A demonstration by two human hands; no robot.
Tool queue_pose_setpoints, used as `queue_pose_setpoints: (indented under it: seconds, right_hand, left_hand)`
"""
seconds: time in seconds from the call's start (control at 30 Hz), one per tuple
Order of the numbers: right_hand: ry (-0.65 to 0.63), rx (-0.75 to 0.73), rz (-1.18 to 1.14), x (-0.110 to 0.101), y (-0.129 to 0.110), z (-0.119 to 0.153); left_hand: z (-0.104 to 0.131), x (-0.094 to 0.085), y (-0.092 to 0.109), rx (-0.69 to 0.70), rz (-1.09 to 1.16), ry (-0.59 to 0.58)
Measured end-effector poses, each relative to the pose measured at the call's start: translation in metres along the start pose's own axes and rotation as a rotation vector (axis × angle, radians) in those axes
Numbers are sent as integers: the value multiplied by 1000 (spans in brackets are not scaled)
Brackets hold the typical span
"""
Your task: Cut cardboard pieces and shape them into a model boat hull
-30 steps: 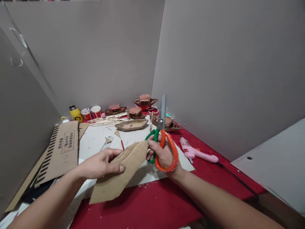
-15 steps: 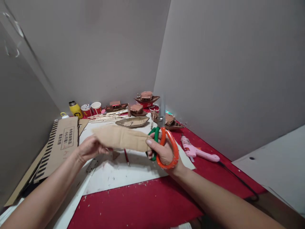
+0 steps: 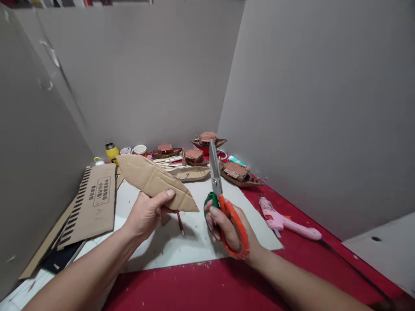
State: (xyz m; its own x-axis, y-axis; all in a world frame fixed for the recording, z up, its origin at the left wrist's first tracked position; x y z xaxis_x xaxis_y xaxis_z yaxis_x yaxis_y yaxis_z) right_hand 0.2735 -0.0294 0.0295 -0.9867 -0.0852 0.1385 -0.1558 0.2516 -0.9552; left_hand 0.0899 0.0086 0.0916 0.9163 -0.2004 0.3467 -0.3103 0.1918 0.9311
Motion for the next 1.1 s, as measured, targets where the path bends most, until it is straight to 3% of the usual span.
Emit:
queue_pose_setpoints:
  seconds: [0.13,0.3,0.43,0.73,0.93,1.1]
  right_hand:
    - [-151,55,61,-2,8,-3]
    - [-427,-116,327,4,0,-2]
    - [-568,-118,463,5,-5,-2]
    - [-672,-64,444,11,-9,-2]
    - [-633,-111,416,7,-5,0]
    - [-674,-91,326,6,4,3]
  left_hand:
    - [2,-13,17,126,56,41]
    - [3,-20,23,166,13,32]
    - [0,-25,23,154,-34,15]
    - [-6,-23,17,159,-67,15]
    - [-7,-24,10,170,-34,48]
    - [-7,-25,6,148,-47,47]
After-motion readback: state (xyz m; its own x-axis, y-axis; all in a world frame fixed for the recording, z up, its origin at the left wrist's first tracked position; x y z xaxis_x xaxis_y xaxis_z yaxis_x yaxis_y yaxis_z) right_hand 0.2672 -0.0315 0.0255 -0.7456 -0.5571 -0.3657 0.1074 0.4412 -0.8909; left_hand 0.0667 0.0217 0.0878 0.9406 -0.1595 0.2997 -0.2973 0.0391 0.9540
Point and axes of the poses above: each hand's wrist, its own z-axis away from the middle knuckle, its own x-axis out of the palm, y = z × x, the point moved 3 cm from there along -z, towards the middle knuckle, and after that the axes turned 7 degrees about -x, right-handed, at the moved point
